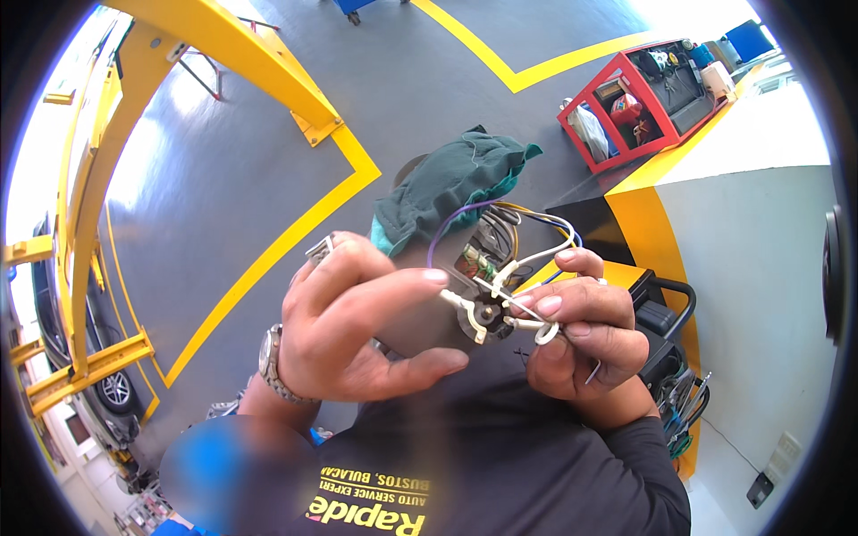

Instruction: The person holds a cylindrical electrical component with multiple wires and uses a small metal tool to adjust internal parts. They remove a small white plastic piece, inspect it, and then reattach the component's housing.

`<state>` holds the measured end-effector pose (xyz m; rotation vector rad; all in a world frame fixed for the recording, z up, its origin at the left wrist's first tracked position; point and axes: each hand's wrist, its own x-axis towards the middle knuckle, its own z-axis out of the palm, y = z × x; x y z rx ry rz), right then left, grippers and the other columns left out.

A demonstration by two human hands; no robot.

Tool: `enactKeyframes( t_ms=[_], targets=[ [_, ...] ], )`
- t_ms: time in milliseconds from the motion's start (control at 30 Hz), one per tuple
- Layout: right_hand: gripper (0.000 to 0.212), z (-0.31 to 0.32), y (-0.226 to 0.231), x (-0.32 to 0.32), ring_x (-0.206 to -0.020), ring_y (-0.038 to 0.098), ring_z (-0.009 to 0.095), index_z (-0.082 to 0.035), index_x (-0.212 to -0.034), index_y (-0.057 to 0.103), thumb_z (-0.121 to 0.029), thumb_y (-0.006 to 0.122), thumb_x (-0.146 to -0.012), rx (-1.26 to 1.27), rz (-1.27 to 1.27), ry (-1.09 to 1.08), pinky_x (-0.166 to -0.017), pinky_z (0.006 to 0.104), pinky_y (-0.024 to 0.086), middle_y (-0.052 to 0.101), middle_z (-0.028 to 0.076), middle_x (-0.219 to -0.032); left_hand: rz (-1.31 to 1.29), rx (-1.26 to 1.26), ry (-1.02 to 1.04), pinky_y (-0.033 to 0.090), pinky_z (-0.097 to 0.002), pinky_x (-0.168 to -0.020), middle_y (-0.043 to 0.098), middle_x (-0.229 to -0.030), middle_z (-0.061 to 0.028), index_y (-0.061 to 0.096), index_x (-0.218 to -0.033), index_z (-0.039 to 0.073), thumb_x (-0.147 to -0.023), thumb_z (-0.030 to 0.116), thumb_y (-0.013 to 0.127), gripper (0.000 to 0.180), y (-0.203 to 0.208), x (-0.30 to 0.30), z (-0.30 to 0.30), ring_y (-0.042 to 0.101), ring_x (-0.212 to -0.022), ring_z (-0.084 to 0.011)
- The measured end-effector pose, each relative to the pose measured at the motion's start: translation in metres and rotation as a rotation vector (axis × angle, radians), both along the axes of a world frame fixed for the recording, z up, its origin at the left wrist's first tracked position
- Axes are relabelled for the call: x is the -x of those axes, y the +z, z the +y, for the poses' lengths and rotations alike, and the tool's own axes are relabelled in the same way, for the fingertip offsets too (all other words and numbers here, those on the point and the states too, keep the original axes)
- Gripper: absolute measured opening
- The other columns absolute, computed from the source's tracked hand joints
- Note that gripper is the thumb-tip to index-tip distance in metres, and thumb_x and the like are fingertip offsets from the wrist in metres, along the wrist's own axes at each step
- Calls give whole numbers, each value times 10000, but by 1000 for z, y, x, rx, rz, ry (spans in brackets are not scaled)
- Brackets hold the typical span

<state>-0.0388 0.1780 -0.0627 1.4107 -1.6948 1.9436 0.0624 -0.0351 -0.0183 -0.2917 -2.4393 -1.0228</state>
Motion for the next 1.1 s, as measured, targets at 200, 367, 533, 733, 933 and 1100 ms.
enactKeyframes(
  t_ms=[200,367,533,733,933,1100],
  targets=[
    [307,-5,-25,9,-874,711,209,-65,-1130,445,89,566,-895,143,-28,-152,-1102,544,374,657,144,-990,-62,-771,159,404,-273,-698,465,-840,-26,475,-1204,32,-841,220,772,506,2,-23,22,422,-738,-112],
    [208,-11,-42,14,-956,672,205,-44,-1108,502,76,528,-939,357,-340,-163,-1132,485,365,642,162,-1079,-102,-832,141,380,-288,-672,416,-833,-30,475,-1219,14,-910,251,630,419,9,-21,28,411,-726,-119],
    [143,-8,-41,11,-954,633,184,-6,-1083,508,66,543,-965,541,-701,-48,-943,363,487,609,180,-1134,-57,-833,118,375,-289,-664,406,-831,-33,480,-1211,9,-923,265,631,413,8,-21,35,410,-731,-127],
    [84,5,-44,13,-948,638,172,7,-1032,539,46,570,-964,615,-933,19,-916,331,507,627,168,-1099,-118,-1318,-60,431,-322,-673,437,-1012,-102,457,-1307,-20,-989,230,541,413,12,-22,38,452,-766,-164],
    [76,21,-49,7,-974,628,180,0,-1028,552,35,573,-964,594,-1069,-3,-937,373,515,626,163,-1113,-363,-1844,-54,509,-374,-801,470,-1339,-226,387,-1450,-34,-1016,295,453,549,24,-27,56,562,-973,-273],
    [63,34,-65,6,-970,613,210,-29,-1036,555,5,554,-984,593,-1129,51,-941,419,504,623,160,-1112,-607,-1892,-158,422,-461,-1115,272,-1592,-266,289,-1534,-16,-1019,285,432,613,23,-16,65,374,-1431,-387]
  ],
)
